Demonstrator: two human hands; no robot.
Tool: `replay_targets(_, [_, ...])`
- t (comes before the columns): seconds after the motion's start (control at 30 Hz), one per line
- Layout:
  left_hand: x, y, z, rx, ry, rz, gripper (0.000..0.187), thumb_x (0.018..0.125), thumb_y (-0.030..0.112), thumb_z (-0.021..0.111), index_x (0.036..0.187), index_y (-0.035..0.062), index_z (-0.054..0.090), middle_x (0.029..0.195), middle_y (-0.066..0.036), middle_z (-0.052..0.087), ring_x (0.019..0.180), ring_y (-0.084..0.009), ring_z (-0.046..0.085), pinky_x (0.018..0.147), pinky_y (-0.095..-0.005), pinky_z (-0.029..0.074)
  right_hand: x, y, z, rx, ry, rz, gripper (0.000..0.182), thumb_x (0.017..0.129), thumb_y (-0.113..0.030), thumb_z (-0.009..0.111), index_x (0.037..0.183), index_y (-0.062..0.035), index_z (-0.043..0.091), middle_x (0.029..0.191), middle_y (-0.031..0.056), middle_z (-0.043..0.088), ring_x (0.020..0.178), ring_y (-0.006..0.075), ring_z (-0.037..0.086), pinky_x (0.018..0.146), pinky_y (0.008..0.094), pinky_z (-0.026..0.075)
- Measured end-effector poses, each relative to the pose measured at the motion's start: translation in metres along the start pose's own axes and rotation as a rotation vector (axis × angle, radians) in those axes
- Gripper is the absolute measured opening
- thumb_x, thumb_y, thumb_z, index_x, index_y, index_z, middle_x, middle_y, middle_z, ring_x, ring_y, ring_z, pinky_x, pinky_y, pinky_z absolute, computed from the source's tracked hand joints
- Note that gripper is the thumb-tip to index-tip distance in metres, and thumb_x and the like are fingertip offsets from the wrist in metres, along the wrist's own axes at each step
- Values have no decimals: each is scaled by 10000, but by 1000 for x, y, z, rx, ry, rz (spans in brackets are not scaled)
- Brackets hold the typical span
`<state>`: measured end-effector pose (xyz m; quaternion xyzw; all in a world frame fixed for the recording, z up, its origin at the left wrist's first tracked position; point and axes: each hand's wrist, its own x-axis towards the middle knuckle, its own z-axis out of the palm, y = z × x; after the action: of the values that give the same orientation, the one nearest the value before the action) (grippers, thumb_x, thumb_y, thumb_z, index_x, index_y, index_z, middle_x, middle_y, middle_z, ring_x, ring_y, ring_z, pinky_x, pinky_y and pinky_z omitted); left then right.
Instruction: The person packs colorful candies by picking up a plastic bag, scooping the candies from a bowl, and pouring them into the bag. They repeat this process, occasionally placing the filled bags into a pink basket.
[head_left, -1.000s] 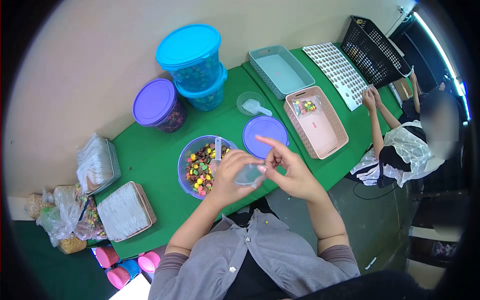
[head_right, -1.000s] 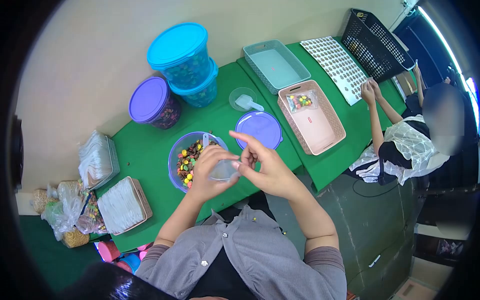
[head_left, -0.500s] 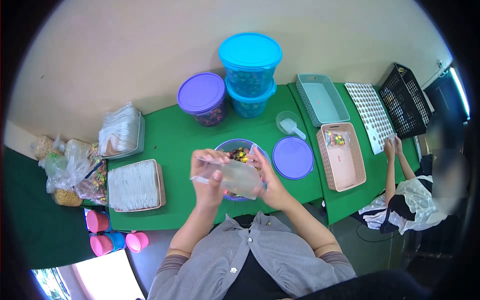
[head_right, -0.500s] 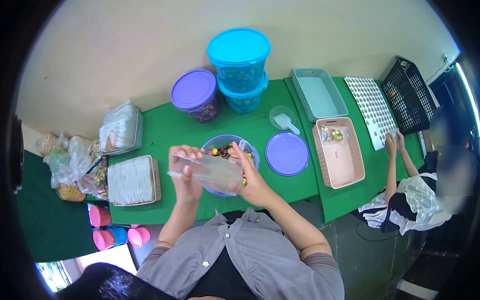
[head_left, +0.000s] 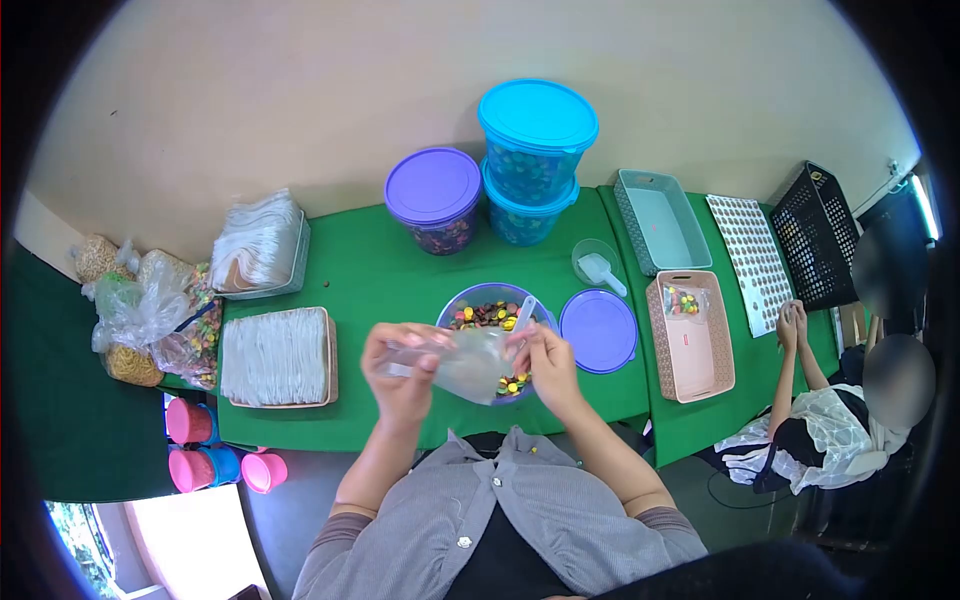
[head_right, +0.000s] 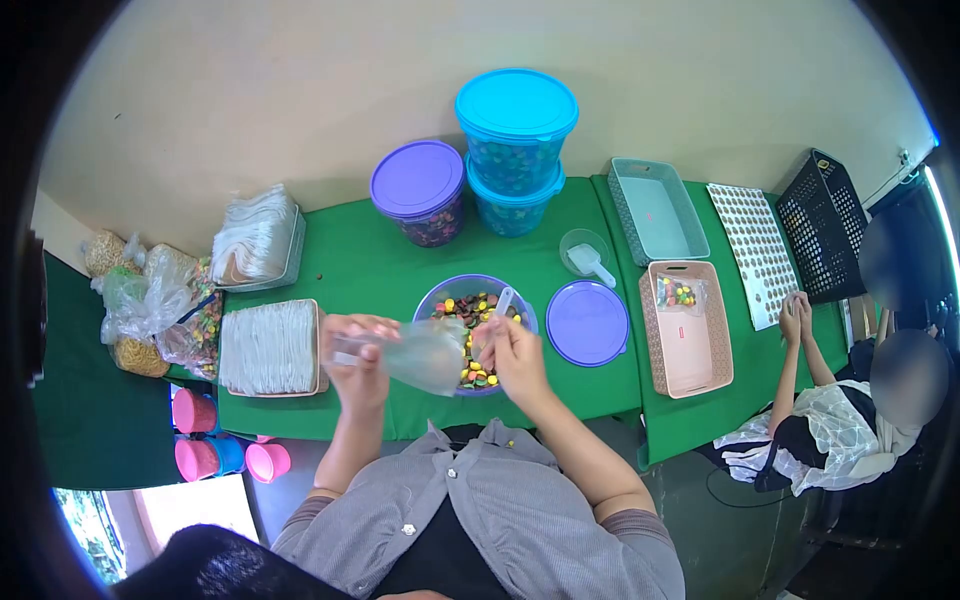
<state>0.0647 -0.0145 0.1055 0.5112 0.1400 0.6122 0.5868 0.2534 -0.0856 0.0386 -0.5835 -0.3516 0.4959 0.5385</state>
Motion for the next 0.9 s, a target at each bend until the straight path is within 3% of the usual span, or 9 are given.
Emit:
replay_targets(0.1, [13,15,-23,36,39,136,381,809,171,780,1026,68,485,937,-109,631,923,-230,635,916,-419,491,21,-2,-14,-602,131,-422,168,942,-181,576,1046,-63,636,1086,135,630,980,227,615,854,378,483])
replay_targets(0.17, [20,26,-34,284,44,173,416,792,141,782,1077,57,490,955,-100,625,936,-223,633,923,-399,491,29,-1,-19,-1412,111,-781,226,860,-138,619,1081,-90,631,1330,154,480,1258,312,439,1056,528,310])
replay_targets(0.2, [21,26,-43,332,20,153,444,775,95,774,1119,51,497,969,-92,620,945,-212,630,927,-378,489,39,15,-30,-1502,-6,-748,275,808,-134,648,1080,-110,626,1425,129,378,1366,335,299,1115,603,146])
replay_targets(0.23, [20,25,-49,333,22,155,444,775,95,774,1119,51,497,969,-92,620,945,-212,630,927,-378,489,44,21,-35,-1502,-7,-750,275,808,-134,648,1080,-110,626,1425,129,378,1366,335,299,1115,603,146])
replay_targets(0.33, [10,24,-61,405,90,12,440,762,56,770,1121,36,517,976,-89,622,963,-197,625,925,-355,480,54,17,-40,-1584,-199,-760,272,802,-139,656,1071,-111,625,1380,126,422,1353,317,329,1127,597,155])
replay_targets(0.43, [0,21,-72,543,111,-155,413,760,31,757,1115,29,545,977,-81,627,981,-178,618,914,-323,471,52,-3,-38,-1661,-441,-731,210,804,-156,648,1001,-89,621,1216,121,554,1215,297,487,1069,533,308])
replay_targets(0.5, [-6,13,-77,666,124,-301,386,765,34,749,1103,36,563,969,-72,630,989,-164,610,902,-308,467,55,-12,-36,-1630,-525,-459,123,812,-140,616,907,-65,596,949,91,632,958,266,619,904,433,453])
replay_targets(0.6, [-18,-3,-81,702,164,-357,393,768,60,754,1111,49,562,990,-51,621,984,-153,605,898,-302,459,57,-24,-29,-1858,-208,-702,78,799,-112,597,837,-67,546,757,65,600,694,242,641,658,365,496])
replay_targets(0.9, [-30,-40,-80,753,79,-403,408,754,102,767,1103,39,566,979,-75,641,963,-170,612,893,-320,463,103,50,-18,-1830,-288,-715,145,779,-73,590,900,-62,511,832,92,581,582,247,638,523,330,516])
